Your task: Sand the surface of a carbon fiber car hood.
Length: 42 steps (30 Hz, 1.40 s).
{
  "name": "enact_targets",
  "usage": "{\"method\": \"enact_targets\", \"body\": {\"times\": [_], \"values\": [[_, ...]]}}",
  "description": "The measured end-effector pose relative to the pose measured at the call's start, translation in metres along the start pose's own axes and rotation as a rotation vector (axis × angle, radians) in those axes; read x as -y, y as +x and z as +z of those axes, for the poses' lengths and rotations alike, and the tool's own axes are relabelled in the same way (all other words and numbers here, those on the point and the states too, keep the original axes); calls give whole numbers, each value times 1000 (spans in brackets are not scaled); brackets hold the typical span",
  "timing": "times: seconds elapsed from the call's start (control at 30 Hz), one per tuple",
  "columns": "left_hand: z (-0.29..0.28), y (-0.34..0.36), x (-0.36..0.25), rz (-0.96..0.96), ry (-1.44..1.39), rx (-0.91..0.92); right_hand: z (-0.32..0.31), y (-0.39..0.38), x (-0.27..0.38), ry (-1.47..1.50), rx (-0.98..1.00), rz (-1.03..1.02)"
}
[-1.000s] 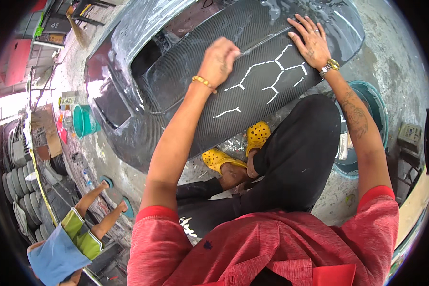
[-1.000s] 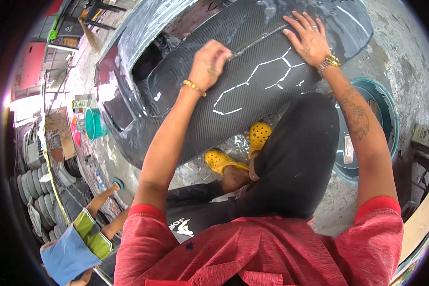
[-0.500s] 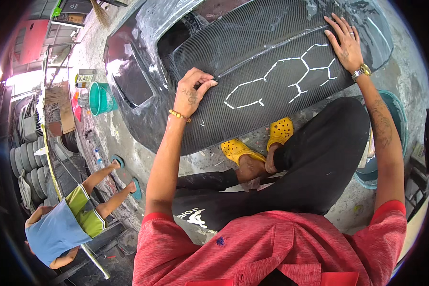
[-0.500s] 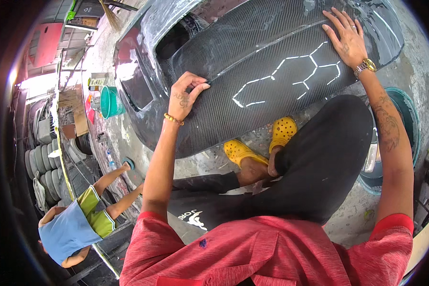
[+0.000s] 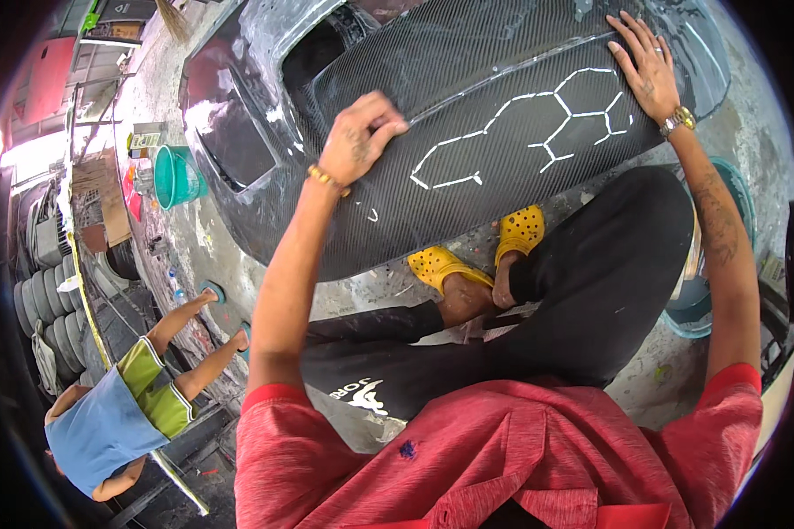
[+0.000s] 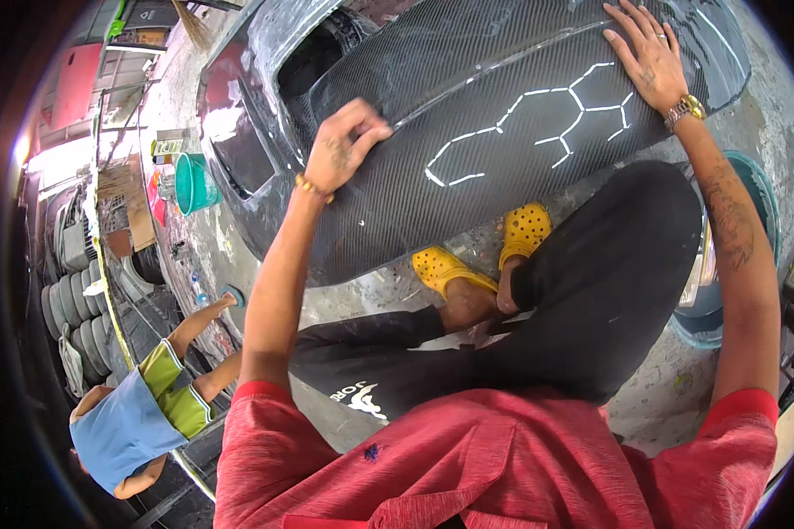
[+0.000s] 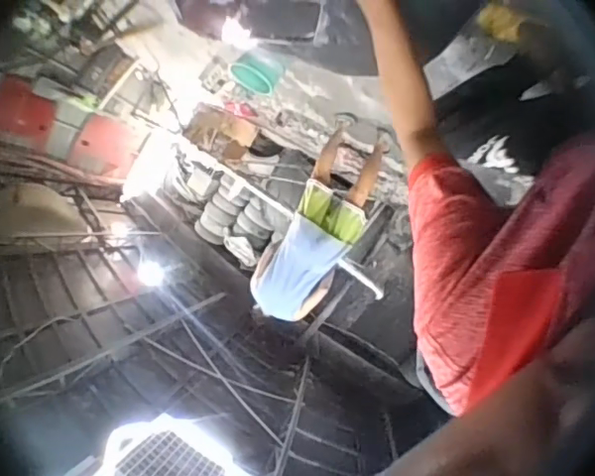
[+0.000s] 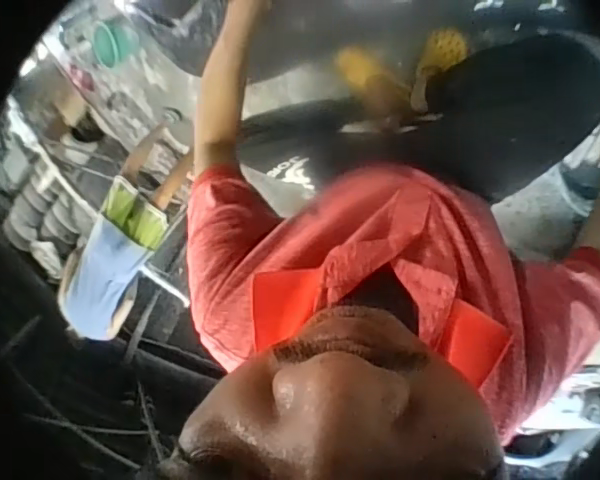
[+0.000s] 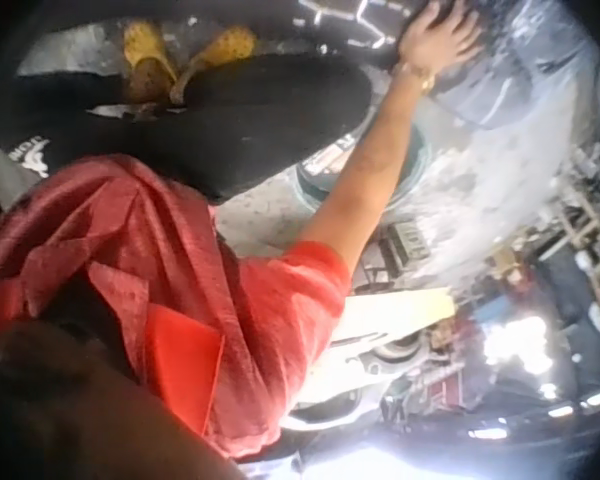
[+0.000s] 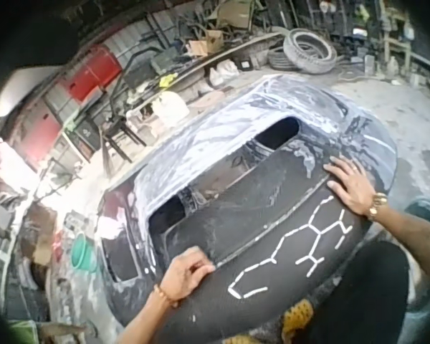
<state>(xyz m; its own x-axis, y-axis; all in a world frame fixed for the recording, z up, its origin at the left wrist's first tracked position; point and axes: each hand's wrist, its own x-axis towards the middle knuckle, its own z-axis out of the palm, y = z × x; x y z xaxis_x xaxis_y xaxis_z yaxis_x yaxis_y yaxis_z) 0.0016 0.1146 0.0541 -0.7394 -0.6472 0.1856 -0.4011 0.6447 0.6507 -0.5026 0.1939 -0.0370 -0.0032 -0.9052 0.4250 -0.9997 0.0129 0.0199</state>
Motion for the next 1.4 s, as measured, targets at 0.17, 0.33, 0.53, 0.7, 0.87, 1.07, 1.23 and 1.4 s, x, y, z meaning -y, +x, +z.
{"method": "enact_targets", "body": {"times": [0.17, 0.33, 0.53, 0.7, 0.87, 1.07, 1.23, 1.4], "values": [[12, 15, -2, -13, -26, 31, -25, 9, 18, -6, -32, -4], [-4, 6, 2, -52, -48, 110, -64, 13, 47, 249, 183, 235], [-3, 4, 6, 113, -11, 61, -55, 13, 43, 220, 68, 131], [-10, 9, 27, -65, -4, -194, -13, 6, 9, 48, -43, -37], [-76, -60, 47, -32, 185, 175, 12, 1, -12, -9, -87, -58], [-67, -68, 52, 78, 284, 255, 15, 0, -17, -29, -83, -72], [-64, -63, 41, 141, 211, 185, 14, -1, -17, -40, -69, -80], [-53, -58, 41, 135, 210, 220, 10, 0, -15, -31, -70, -81]]}}
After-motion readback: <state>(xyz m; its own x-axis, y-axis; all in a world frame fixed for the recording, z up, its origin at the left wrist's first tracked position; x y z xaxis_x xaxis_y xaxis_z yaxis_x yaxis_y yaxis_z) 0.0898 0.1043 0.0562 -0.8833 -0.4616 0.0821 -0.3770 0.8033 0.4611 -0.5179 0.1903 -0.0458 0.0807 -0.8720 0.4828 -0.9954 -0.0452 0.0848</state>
